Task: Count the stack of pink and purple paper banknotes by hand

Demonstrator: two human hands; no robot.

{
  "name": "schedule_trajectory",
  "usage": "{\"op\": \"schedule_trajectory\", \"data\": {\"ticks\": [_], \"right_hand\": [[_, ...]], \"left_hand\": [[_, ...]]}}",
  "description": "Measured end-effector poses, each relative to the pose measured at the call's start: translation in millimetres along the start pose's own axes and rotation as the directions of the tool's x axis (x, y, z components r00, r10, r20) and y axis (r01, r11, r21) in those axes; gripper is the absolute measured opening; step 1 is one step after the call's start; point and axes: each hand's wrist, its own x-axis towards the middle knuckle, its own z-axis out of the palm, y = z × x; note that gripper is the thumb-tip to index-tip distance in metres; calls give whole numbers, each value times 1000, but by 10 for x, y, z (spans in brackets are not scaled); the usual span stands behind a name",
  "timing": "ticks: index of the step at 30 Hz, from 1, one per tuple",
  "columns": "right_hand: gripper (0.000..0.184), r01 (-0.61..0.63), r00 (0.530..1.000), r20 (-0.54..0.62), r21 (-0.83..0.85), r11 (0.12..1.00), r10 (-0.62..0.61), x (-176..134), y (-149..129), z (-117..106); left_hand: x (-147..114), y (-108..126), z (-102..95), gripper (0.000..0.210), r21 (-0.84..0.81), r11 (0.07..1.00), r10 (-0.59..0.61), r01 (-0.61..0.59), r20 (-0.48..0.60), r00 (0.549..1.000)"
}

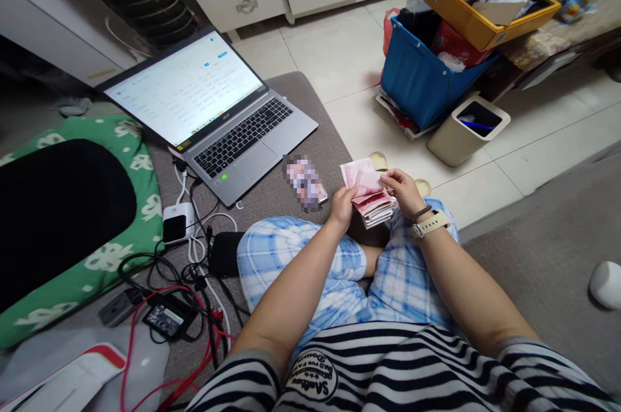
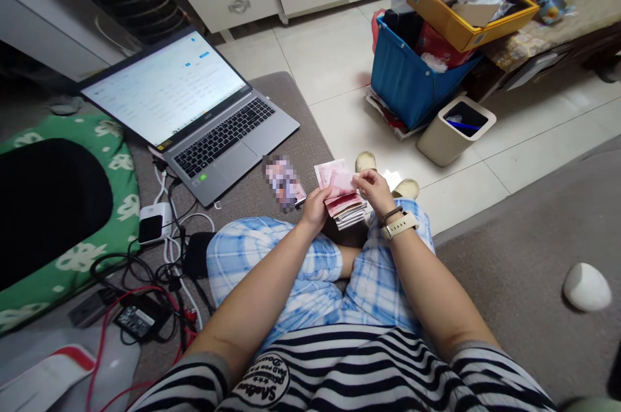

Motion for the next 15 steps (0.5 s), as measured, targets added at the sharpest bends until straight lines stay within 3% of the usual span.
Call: {"op": "schedule_trajectory", "data": {"ticks": [6,15], "right_hand": [[41,-1,1000,17,-28,1000,1,0,14,-12],[36,-9,1000,6,-4,1000,9,18,29,-14]], "left_hand": [[-6,-4,22,27,-13,1000,-28,27,-11,1000],[77,-66,-58,30,53,997,67,-64,-63,996]]}}
